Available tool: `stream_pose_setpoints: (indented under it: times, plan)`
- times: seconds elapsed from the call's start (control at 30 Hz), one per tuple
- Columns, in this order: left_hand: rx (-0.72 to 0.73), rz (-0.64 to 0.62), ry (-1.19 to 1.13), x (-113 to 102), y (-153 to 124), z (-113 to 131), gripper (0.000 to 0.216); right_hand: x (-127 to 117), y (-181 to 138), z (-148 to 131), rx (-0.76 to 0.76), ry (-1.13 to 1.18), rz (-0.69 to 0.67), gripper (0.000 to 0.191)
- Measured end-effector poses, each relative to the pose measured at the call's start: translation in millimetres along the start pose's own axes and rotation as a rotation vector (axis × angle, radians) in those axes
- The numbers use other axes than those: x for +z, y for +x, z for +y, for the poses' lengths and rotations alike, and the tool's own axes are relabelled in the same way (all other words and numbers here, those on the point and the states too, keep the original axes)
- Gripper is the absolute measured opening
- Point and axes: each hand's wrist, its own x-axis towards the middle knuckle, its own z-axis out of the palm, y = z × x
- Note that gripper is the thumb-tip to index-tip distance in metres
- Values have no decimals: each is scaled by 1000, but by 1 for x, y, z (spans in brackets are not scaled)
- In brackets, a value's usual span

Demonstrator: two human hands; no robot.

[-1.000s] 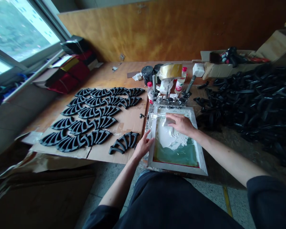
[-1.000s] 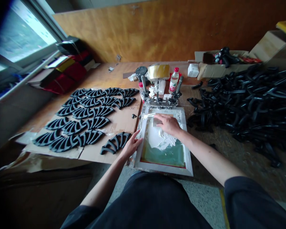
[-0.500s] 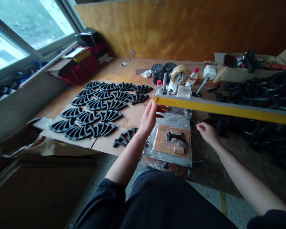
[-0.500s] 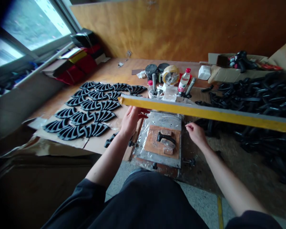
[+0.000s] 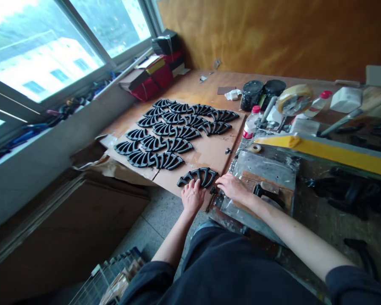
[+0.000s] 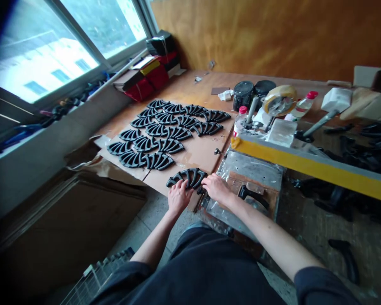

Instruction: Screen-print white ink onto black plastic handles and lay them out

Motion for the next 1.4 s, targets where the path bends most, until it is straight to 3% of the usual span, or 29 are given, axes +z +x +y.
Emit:
stream_pose_setpoints:
  times: [0.17, 0.43, 0.6, 0.73, 0.87, 0.97, 1.07, 1.2, 1.3, 1.4]
  plan:
    - [-48, -17, 37, 14, 5, -11, 60, 38, 51, -9, 235, -76, -249, 30]
    - [-17, -102, -44, 26, 22, -4, 62, 56, 71, -6, 384, -35, -264, 31]
    - [5, -75, -9, 30, 29, -5, 57, 57, 70, -7, 405, 36, -231, 30]
    - [66, -14, 5, 14, 62, -2, 53, 40, 84, -7, 382, 47, -144, 33]
    - [175, 28, -42, -14, 130, 19, 48, 0, 115, 7, 370, -124, -14, 34]
    - [243, 9, -105, -22, 182, 44, 46, -25, 139, 30, 382, -301, 85, 36]
    - [261, -70, -142, -13, 217, 64, 40, -33, 157, 57, 458, -348, 65, 45]
    - [243, -183, -104, 10, 235, 69, 39, -28, 165, 76, 486, -298, -40, 42]
    - [264, -144, -40, 24, 239, 60, 45, -29, 150, 74, 351, -220, 44, 35]
    - [280, -93, -20, 34, 239, 52, 54, -41, 111, 73, 249, -125, 202, 30]
